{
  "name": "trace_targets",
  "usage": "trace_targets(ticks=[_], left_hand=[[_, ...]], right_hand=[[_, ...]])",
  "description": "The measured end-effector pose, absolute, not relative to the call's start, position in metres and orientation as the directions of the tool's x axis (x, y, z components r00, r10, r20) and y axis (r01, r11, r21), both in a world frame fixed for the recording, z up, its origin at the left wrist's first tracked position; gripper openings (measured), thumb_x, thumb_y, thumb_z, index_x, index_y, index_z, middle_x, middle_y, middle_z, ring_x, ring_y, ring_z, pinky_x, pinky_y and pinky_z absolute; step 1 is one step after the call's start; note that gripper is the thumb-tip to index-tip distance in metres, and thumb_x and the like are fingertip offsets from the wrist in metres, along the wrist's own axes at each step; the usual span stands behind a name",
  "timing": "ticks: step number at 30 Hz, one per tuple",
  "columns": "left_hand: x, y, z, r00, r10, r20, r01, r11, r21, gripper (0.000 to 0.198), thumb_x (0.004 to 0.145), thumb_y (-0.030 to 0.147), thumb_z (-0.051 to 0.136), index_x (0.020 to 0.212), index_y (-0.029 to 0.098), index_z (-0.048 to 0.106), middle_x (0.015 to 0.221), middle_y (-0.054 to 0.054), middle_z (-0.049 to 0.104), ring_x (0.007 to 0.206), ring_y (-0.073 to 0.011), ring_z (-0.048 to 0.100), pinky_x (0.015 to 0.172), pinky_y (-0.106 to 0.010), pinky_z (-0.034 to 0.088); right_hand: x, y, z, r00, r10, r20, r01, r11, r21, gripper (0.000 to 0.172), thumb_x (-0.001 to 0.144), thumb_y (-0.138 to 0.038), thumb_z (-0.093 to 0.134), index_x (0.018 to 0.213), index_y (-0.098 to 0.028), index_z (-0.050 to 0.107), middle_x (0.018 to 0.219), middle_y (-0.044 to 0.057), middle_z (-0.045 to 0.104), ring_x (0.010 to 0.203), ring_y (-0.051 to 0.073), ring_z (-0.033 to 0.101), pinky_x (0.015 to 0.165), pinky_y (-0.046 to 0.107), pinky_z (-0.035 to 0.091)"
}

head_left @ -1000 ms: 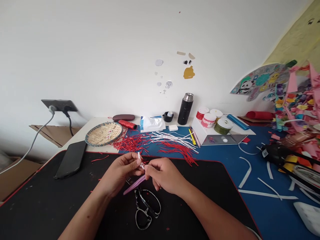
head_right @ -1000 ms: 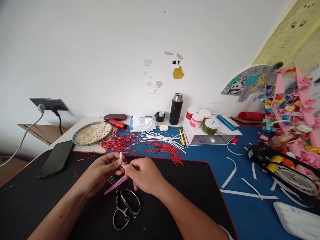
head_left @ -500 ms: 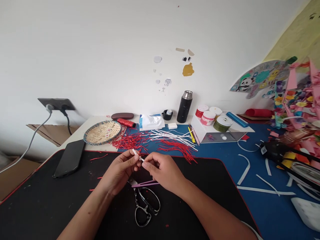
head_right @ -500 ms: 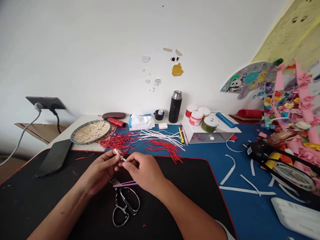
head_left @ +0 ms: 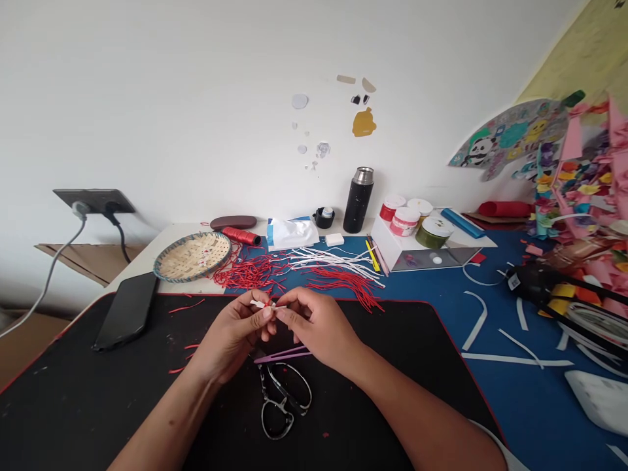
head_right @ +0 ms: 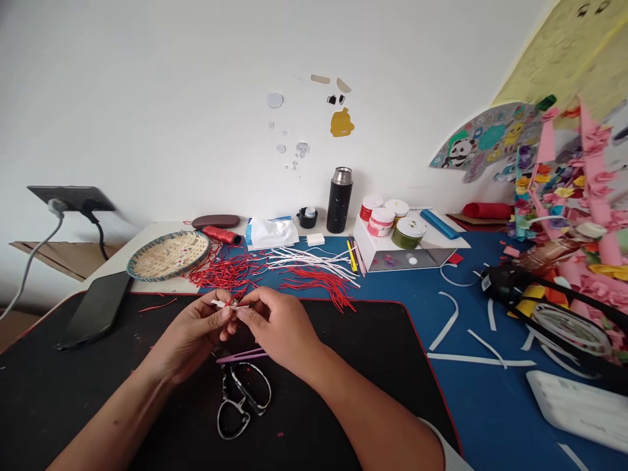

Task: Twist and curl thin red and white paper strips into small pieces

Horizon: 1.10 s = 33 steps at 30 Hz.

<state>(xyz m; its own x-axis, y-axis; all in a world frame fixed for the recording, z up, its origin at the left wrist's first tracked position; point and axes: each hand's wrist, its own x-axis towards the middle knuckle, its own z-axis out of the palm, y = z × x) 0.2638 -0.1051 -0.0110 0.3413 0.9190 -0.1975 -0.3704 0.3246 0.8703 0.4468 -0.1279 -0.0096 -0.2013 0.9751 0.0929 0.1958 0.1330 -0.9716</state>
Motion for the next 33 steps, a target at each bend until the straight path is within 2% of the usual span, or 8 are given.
trace_targets(ticks=[6,14,18,22,26,33], left_hand=[[0.2648,-0.1057,-0.0110,0.353,0.918,-0.183,-0.324,0.303,0.896,0.037,0.064,0.034,0.102,0.082,0.017,0.075,0.063,-0.002,0.073,0.057,-0.0129,0.065,0.051,-0.018,0.052],[0.2632,-0.1029,-0.0100,0.251,0.940,-0.230,-0.357,0.311,0.881,0.043,0.055,0.032,0.106,0.086,0.015,0.081,0.068,-0.002,0.074,0.057,-0.0112,0.067,0.051,-0.017,0.052],[0.2645,-0.1038,-0.0094,0.227,0.948,-0.224,-0.357,0.295,0.886,0.040,0.054,0.034,0.106,0.080,0.015,0.081,0.063,-0.001,0.072,0.056,-0.0107,0.065,0.050,-0.016,0.051],[0.2648,-0.1051,-0.0060,0.187,0.969,-0.159,-0.266,0.206,0.942,0.038,0.058,0.038,0.103,0.078,0.016,0.080,0.062,-0.001,0.072,0.055,-0.0118,0.065,0.052,-0.018,0.052],[0.2628,-0.1058,-0.0041,0.183,0.976,-0.121,-0.158,0.150,0.976,0.035,0.064,0.040,0.099,0.081,0.017,0.080,0.064,-0.001,0.074,0.057,-0.0138,0.066,0.055,-0.021,0.054],[0.2620,-0.1063,-0.0039,0.237,0.965,-0.110,-0.111,0.139,0.984,0.031,0.067,0.039,0.097,0.082,0.018,0.080,0.065,-0.002,0.075,0.058,-0.0164,0.068,0.056,-0.024,0.055]], right_hand=[[0.4479,-0.1271,-0.0098,-0.201,0.976,0.084,0.146,0.115,-0.983,0.015,0.100,-0.032,0.062,0.094,-0.020,0.069,0.071,-0.003,0.065,0.054,0.011,0.060,0.053,0.022,0.047],[0.4463,-0.1274,-0.0077,-0.171,0.984,0.052,0.139,0.076,-0.987,0.012,0.099,-0.029,0.063,0.094,-0.020,0.069,0.066,-0.004,0.061,0.052,0.011,0.060,0.052,0.022,0.047],[0.4459,-0.1267,-0.0091,-0.169,0.985,0.036,0.147,0.061,-0.987,0.011,0.099,-0.029,0.063,0.097,-0.020,0.069,0.067,-0.004,0.061,0.052,0.011,0.060,0.052,0.022,0.047],[0.4463,-0.1254,-0.0110,-0.175,0.984,0.021,0.153,0.049,-0.987,0.013,0.099,-0.031,0.063,0.100,-0.020,0.069,0.069,-0.003,0.062,0.052,0.011,0.060,0.051,0.022,0.048],[0.4481,-0.1241,-0.0110,-0.158,0.985,0.069,0.120,0.089,-0.989,0.016,0.098,-0.035,0.064,0.100,-0.020,0.070,0.073,-0.003,0.061,0.054,0.011,0.060,0.051,0.022,0.048],[0.4504,-0.1244,-0.0103,-0.159,0.985,0.073,0.137,0.095,-0.986,0.012,0.097,-0.030,0.063,0.097,-0.020,0.069,0.073,-0.003,0.061,0.053,0.010,0.059,0.052,0.022,0.048]])
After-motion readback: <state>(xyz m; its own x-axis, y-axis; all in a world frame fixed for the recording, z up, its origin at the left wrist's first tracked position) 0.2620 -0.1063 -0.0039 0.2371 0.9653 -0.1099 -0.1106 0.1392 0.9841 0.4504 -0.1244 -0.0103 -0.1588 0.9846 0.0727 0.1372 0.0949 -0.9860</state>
